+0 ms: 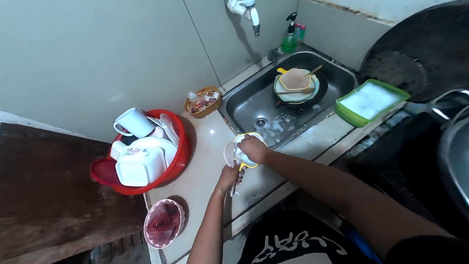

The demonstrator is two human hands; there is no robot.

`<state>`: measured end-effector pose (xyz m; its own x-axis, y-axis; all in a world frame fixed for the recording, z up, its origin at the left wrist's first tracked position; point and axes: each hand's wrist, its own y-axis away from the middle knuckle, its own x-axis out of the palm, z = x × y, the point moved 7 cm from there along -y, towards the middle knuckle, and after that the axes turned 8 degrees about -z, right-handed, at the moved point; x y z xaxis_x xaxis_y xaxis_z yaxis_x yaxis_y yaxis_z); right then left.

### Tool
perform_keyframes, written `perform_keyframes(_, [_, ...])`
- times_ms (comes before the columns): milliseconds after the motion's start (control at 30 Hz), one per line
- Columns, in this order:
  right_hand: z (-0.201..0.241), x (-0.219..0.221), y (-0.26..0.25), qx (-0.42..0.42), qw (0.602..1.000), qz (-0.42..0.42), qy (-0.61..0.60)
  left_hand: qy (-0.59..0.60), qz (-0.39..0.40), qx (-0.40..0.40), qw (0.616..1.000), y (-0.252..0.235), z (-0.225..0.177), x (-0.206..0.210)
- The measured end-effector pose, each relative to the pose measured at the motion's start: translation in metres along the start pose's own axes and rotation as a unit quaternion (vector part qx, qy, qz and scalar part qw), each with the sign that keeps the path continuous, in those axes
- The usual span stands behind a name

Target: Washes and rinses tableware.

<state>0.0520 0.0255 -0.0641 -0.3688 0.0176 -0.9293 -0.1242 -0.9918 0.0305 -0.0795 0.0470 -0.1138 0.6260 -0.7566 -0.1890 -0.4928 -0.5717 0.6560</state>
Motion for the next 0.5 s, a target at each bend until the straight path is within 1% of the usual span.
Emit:
perform_keyframes(67, [0.006,0.005,0.004,0.041,0.996,0.002,-0.075,0.018,-0.031,-0.005,0.999,-0.006,0.005,-0.001])
perform_keyframes(133, [0.003,0.002,0.015,0.043,0.993,0.049,-0.095,0.004,-0.055,0.006,0.998,-0.007,0.005,-0.002])
perform_keyframes(200, [-0.006,-0.006,0.022,-0.007,0.994,0.099,-0.033,0.0,-0.052,0.016,0.999,-0.006,0.005,-0.002])
perform_keyframes(267, [-0.011,-0.012,0.014,-0.067,0.993,0.08,0.047,-0.003,-0.027,0.015,1.0,-0.007,0.003,-0.001])
perform_keyframes(300, [-0.011,-0.012,0.009,-0.074,0.994,0.056,0.06,-0.004,-0.014,0.012,1.0,-0.007,0.003,-0.001])
perform_keyframes(333, [-0.01,-0.011,0.003,-0.063,0.997,0.023,0.046,-0.006,-0.006,0.01,1.0,-0.009,0.002,-0.001])
perform_keyframes(400, [-0.005,-0.002,-0.003,0.007,0.999,-0.038,-0.033,-0.019,-0.014,-0.002,1.0,-0.009,0.002,-0.002])
perform_keyframes(433, [-0.001,0.003,0.0,0.043,0.995,-0.038,-0.076,-0.027,-0.028,-0.01,0.999,-0.009,0.003,-0.003])
perform_keyframes(467, [0.003,0.006,0.006,0.061,0.993,-0.012,-0.103,-0.037,-0.043,-0.015,0.998,-0.009,0.004,-0.005])
perform_keyframes(500, [0.004,0.005,0.013,0.058,0.993,0.027,-0.103,-0.044,-0.055,-0.017,0.997,-0.008,0.005,-0.007])
